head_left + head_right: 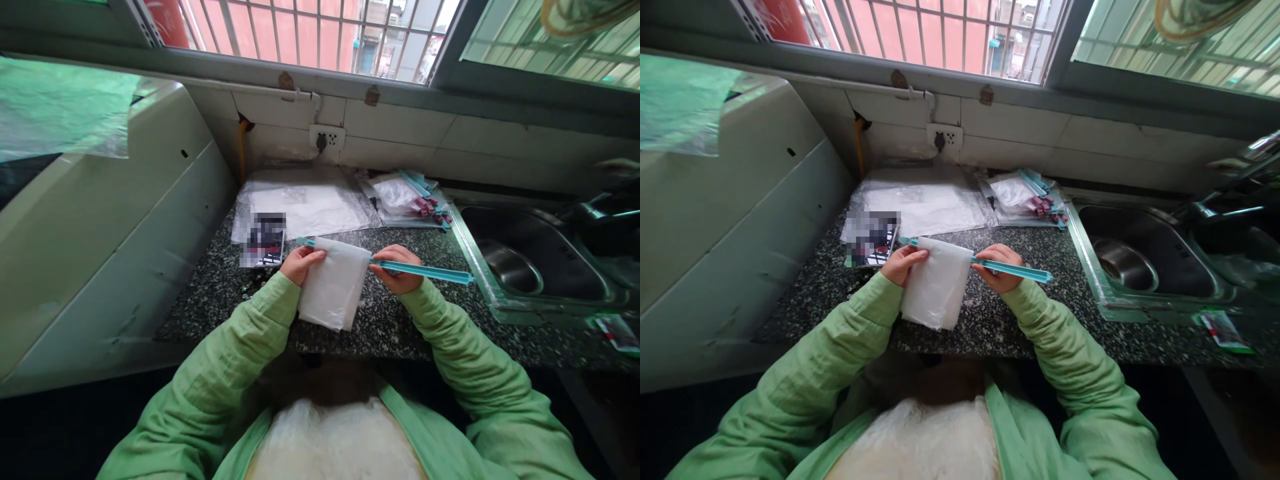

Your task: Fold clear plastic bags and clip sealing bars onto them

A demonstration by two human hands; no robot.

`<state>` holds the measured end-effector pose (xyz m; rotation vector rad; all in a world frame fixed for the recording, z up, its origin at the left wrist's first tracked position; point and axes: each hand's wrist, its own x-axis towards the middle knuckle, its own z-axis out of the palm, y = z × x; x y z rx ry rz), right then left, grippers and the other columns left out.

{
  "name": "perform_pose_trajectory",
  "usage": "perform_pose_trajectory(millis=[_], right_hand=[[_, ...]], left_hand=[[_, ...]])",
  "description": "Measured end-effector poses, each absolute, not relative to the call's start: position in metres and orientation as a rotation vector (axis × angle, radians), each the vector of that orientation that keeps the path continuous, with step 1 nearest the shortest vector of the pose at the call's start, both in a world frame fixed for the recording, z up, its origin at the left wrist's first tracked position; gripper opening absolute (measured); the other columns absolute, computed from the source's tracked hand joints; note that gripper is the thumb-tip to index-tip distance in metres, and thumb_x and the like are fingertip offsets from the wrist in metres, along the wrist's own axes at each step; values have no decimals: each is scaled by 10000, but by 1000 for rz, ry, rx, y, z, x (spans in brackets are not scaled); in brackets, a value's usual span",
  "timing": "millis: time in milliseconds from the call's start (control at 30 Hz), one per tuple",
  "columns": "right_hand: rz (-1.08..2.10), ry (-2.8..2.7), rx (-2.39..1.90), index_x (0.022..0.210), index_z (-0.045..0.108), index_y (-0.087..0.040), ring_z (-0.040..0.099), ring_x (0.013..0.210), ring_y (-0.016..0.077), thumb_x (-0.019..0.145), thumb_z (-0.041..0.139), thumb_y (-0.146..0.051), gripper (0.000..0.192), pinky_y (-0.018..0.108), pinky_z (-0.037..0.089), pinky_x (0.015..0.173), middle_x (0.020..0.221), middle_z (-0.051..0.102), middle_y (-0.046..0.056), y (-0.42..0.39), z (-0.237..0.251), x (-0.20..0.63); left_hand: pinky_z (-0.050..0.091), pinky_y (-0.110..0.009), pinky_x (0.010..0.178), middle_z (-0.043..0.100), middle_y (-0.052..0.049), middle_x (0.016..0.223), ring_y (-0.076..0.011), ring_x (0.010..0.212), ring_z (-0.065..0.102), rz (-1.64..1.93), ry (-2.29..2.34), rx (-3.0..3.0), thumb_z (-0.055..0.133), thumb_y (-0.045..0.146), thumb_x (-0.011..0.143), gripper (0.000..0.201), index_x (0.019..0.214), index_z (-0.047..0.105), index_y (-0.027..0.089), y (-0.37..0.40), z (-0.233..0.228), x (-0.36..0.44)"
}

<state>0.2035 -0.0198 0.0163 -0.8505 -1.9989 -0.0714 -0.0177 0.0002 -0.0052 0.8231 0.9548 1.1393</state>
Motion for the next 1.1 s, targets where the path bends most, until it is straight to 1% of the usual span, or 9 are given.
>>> perform_pose_trajectory(millis=[133,267,500,667,767,933,1100], right_hand=[[-59,-2071,-889,753,606,-188,588,655,143,738,579,-331,147,273,518,602,697,629,44,-18,16,207],[-76,-2088,-896,858,600,-177,586,701,149,749,558,-359,216,277,517,619,787,621,70,-19,21,212],[-86,-2018,-810,915,582,-188,598,700,155,735,600,-260,196,289,528,604,786,629,63,-25,25,211],[-176,-1992,-761,1047,556,-197,611,711,165,744,597,-227,307,298,534,605,806,644,67,-29,21,206],[-260,-2022,-736,1128,529,-193,602,715,163,770,553,-201,359,293,533,611,838,637,81,-31,20,205],[-344,-2076,-746,1210,486,-172,585,730,165,823,449,-229,393,292,516,623,838,617,90,-31,20,203],[-421,-2117,-781,1226,479,-185,551,716,160,823,458,-237,406,296,496,645,805,597,76,-31,21,201]], left_hand=[[484,-302,624,655,-20,601,-187,649,614,1158,982,789,779,322,401,334,655,657,142,1,-8,-16],[485,-301,631,653,-17,601,-193,668,617,1171,1014,759,779,313,402,346,677,660,140,1,-10,-16],[475,-290,608,647,-19,587,-170,615,600,1186,986,727,783,295,382,328,626,637,131,0,-6,-12],[457,-259,576,634,5,553,-126,536,564,1173,954,683,788,260,360,305,592,630,139,-3,0,-10],[447,-251,561,626,15,531,-108,498,540,1160,940,652,790,241,338,301,571,629,142,-4,2,-8],[450,-267,582,630,8,534,-120,511,546,1151,932,680,783,247,356,284,575,638,139,-4,-2,-8],[462,-275,581,651,-10,558,-136,527,568,1122,895,706,787,285,347,316,594,657,136,-2,-6,-9]])
